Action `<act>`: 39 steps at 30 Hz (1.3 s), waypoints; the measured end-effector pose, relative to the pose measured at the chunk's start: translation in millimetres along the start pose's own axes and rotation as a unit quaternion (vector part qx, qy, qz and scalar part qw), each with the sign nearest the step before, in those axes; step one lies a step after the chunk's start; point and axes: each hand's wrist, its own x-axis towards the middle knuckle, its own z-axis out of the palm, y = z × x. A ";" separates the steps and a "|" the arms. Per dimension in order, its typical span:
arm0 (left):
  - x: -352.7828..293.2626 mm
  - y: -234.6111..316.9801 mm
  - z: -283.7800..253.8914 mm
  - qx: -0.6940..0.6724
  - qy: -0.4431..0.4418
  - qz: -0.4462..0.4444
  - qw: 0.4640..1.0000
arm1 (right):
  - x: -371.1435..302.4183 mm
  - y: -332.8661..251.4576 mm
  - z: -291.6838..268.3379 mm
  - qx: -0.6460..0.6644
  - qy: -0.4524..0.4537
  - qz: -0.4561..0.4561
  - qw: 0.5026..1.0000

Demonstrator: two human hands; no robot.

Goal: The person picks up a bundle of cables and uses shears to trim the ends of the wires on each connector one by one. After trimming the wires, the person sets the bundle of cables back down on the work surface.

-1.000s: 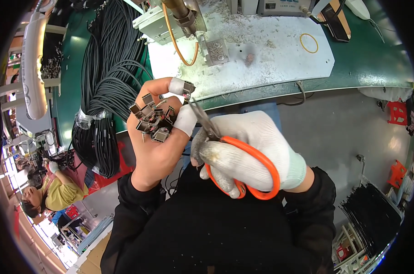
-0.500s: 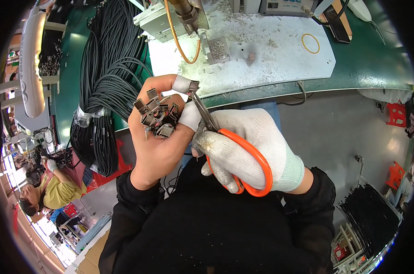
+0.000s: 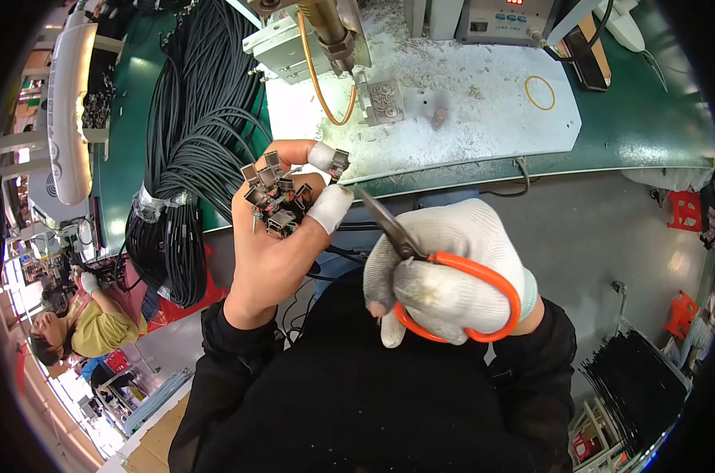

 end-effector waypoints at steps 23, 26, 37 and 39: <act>-2.9 -3.5 11.9 0.071 0.022 0.054 0.996 | 4.7 0.1 16.5 -0.552 0.209 -0.112 0.799; -2.8 -3.4 10.5 0.078 0.018 0.050 0.996 | 4.7 1.6 14.7 -0.560 0.203 -0.120 0.794; -2.7 -4.3 9.8 0.076 0.012 0.036 0.996 | 5.4 4.9 10.6 -0.600 0.191 -0.134 0.766; -2.1 -4.0 9.6 0.079 0.022 0.032 0.996 | 6.1 6.4 10.6 -0.605 0.188 -0.135 0.762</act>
